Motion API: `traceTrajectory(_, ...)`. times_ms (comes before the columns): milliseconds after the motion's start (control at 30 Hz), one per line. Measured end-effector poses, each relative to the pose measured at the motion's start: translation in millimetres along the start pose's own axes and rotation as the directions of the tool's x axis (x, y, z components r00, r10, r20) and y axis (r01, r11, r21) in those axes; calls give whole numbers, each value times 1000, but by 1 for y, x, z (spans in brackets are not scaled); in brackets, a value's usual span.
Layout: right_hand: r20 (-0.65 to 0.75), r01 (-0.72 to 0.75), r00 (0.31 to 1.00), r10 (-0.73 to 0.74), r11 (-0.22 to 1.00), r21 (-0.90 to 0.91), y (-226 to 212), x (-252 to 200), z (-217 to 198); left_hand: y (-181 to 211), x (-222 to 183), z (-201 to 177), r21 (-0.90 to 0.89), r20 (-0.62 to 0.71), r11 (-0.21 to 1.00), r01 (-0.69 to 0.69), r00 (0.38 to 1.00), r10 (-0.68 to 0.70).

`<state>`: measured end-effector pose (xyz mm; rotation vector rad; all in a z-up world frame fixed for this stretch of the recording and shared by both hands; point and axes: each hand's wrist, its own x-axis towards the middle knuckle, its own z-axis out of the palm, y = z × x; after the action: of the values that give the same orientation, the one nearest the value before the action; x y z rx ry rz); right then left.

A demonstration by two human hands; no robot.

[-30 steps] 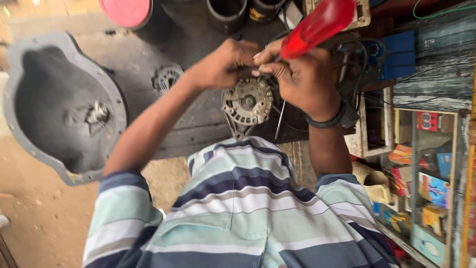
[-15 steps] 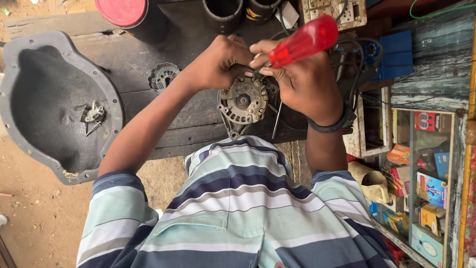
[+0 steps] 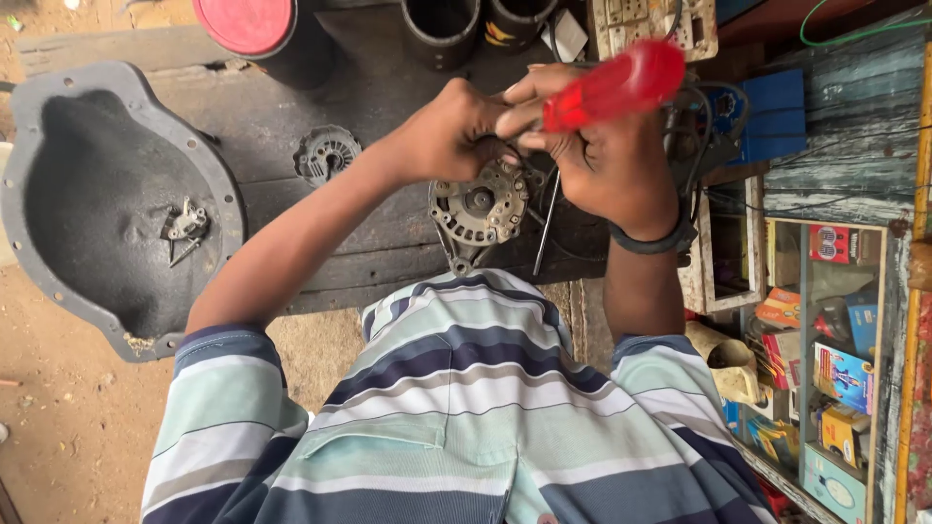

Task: Disassembling and repairing a vehicle alternator using a screwdriver and mechanical tools.

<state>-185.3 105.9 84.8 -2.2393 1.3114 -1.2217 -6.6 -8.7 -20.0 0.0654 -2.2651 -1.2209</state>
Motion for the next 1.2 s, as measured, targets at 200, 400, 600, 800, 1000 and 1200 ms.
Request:
traceTrajectory(200,-94,43,994,-54,993,-114,-2,-2,5,6,3,7,169,-142,984,-53,987,77)
traceTrajectory(400,-86,-110,990,112,994,22,7,-14,8,-4,-1,-5,81,18,994,-77,997,76)
traceTrajectory(600,-65,-83,993,94,985,151,0,-4,12,4,2,0,149,-90,989,-2,996,16)
traceTrajectory(800,-144,-109,985,95,990,-94,2,-15,13,12,-6,4,96,-83,989,109,991,-102)
traceTrajectory(1000,-60,-32,997,39,994,101,-7,-2,10,2,2,4,118,-22,992,35,999,-32)
traceTrajectory(1200,-149,-177,976,155,974,-142,-2,-22,16,24,10,-11,228,-80,962,149,988,-134)
